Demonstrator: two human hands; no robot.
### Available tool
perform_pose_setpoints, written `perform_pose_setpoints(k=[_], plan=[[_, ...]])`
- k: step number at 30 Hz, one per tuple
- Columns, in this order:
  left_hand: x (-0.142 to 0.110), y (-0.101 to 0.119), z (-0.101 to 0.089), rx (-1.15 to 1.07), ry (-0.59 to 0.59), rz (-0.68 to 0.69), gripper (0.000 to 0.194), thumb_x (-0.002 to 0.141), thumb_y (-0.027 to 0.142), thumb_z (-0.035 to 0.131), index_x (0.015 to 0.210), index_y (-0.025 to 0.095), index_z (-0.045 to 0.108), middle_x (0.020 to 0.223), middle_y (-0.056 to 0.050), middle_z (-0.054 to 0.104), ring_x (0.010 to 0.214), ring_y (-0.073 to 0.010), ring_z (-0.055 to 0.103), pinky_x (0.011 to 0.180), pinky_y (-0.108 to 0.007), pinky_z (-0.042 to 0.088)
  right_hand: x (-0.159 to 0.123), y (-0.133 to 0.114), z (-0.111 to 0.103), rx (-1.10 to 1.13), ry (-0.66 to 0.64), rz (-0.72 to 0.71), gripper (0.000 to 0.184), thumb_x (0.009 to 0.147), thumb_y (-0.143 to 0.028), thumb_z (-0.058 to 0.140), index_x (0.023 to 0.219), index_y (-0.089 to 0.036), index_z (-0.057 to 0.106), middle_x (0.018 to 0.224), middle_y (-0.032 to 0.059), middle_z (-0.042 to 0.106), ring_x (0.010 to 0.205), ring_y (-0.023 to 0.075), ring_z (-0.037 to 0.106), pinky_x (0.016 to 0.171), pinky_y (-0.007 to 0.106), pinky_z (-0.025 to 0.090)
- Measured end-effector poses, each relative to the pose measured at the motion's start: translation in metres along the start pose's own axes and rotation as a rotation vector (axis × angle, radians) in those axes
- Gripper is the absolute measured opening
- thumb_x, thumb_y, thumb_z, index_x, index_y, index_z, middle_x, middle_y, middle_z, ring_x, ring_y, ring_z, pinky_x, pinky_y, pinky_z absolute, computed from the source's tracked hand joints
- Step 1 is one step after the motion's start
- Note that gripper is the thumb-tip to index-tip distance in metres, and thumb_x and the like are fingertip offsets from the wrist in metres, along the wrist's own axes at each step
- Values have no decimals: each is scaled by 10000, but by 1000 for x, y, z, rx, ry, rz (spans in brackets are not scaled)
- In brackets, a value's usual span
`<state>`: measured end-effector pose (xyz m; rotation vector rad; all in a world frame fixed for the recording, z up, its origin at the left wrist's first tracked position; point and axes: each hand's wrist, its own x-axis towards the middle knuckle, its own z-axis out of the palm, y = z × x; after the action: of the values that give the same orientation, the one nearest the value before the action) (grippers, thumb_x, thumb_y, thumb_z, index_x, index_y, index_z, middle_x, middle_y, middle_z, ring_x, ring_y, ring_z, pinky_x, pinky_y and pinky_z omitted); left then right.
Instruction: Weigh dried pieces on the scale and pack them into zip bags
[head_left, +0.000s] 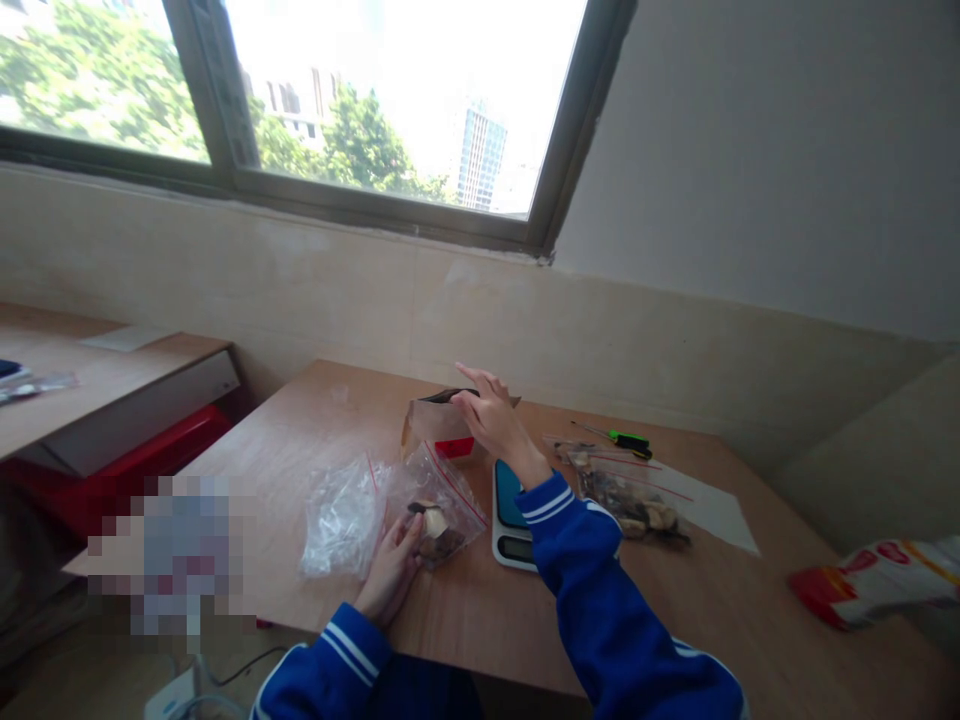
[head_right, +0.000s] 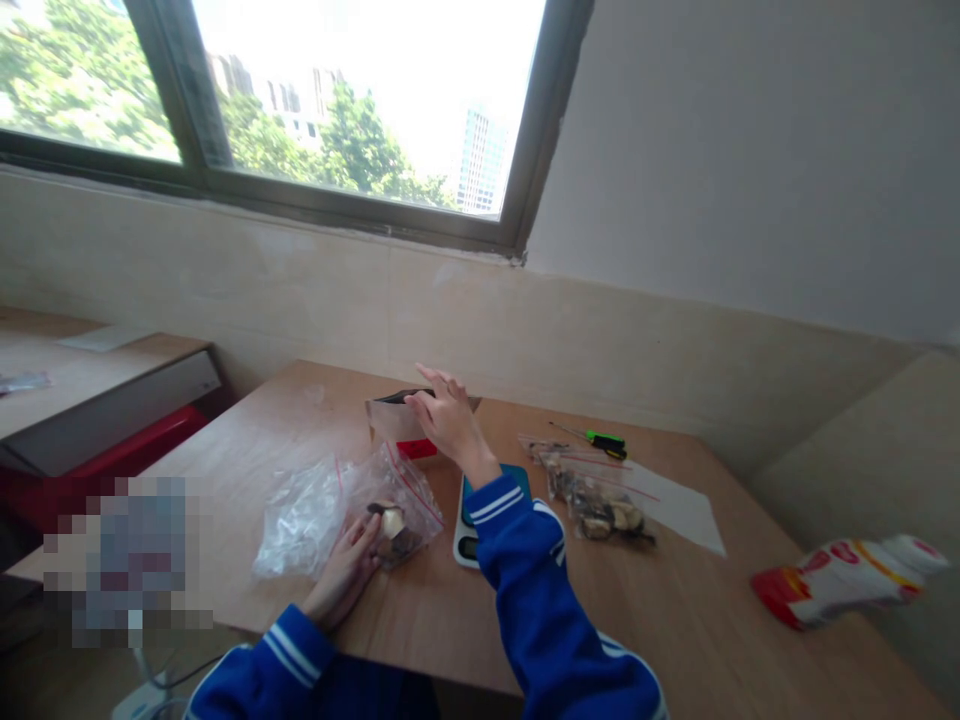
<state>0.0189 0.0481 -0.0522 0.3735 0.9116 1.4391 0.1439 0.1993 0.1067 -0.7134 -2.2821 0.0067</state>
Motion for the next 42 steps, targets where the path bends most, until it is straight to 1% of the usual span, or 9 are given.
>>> perform_pose_setpoints(k=[4, 8, 9, 11, 14, 21, 28, 35, 42], plan=[[1, 0, 0, -1, 22, 1, 391, 769, 334, 712, 1127, 202, 627, 1156, -93, 690, 986, -194, 675, 852, -278, 518, -6, -9, -5, -92, 69, 61, 282, 969, -308, 408, 999, -232, 678, 1444, 92, 420, 1263, 269, 406, 1042, 488, 307], [2, -1, -1, -27, -4, 1, 400, 776, 354, 702, 1135, 204, 611, 1198, -99, 670, 1037, -200, 656, 880, -290, 508, -18, -22, -16, 184, 279, 181, 225, 940, -230, 409, 1008, -198, 621, 1171, 112, 573, 1095, 212, 541, 964, 401, 407], [2, -2, -2, -30, -11, 1, 411, 779, 361, 698, 1148, 206, 604, 1211, -104, 663, 1056, -205, 648, 886, -295, 506, -23, -24, -17, 308, 237, 220, 206, 931, -210, 403, 968, -191, 605, 1045, 92, 609, 991, 192, 586, 887, 359, 456], [2, -2, -2, -21, -18, 3, 432, 784, 371, 690, 1172, 209, 590, 1243, -113, 644, 1100, -218, 629, 887, -300, 506, -34, -25, -15, 540, -8, 296, 178, 916, -176, 394, 907, -189, 571, 846, 39, 626, 783, 153, 617, 719, 285, 493], [1, -1, -1, -8, -28, 11, 465, 777, 380, 694, 1190, 198, 581, 1269, -126, 627, 1143, -235, 605, 893, -306, 507, -51, -24, -3, 625, -391, 401, 178, 892, -117, 393, 885, -167, 564, 773, 27, 639, 686, 133, 616, 637, 248, 479], [-3, 2, 4, -21, -66, 36, 438, 733, 364, 737, 1117, 193, 613, 1132, -99, 697, 1034, -228, 661, 864, -318, 525, -72, -30, 30, 446, -713, 395, 42, 789, -154, 619, 812, -154, 654, 716, 21, 672, 631, 152, 607, 586, 234, 442], [-4, 2, 3, -30, -133, 26, 467, 748, 349, 728, 1167, 188, 601, 1160, -113, 689, 1055, -232, 652, 935, -354, 491, -77, -37, 40, 465, -704, 263, 240, 720, -94, 656, 939, -193, 667, 920, 44, 698, 790, 174, 630, 701, 252, 475], [-2, 0, 0, 4, -119, 32, 479, 742, 408, 720, 1144, 168, 622, 1117, -117, 703, 1065, -252, 647, 907, -348, 496, -81, -23, 37, 542, -693, 326, 245, 708, -306, 744, 868, -161, 628, 874, 31, 668, 765, 172, 609, 710, 272, 487], [0, 0, 0, -35, -133, 32, 464, 760, 418, 699, 1145, 171, 624, 1121, -124, 700, 1059, -255, 649, 963, -384, 461, -82, -15, 25, 752, -660, 437, 294, 745, -353, 717, 936, -139, 649, 869, 49, 694, 761, 167, 632, 687, 273, 505]])
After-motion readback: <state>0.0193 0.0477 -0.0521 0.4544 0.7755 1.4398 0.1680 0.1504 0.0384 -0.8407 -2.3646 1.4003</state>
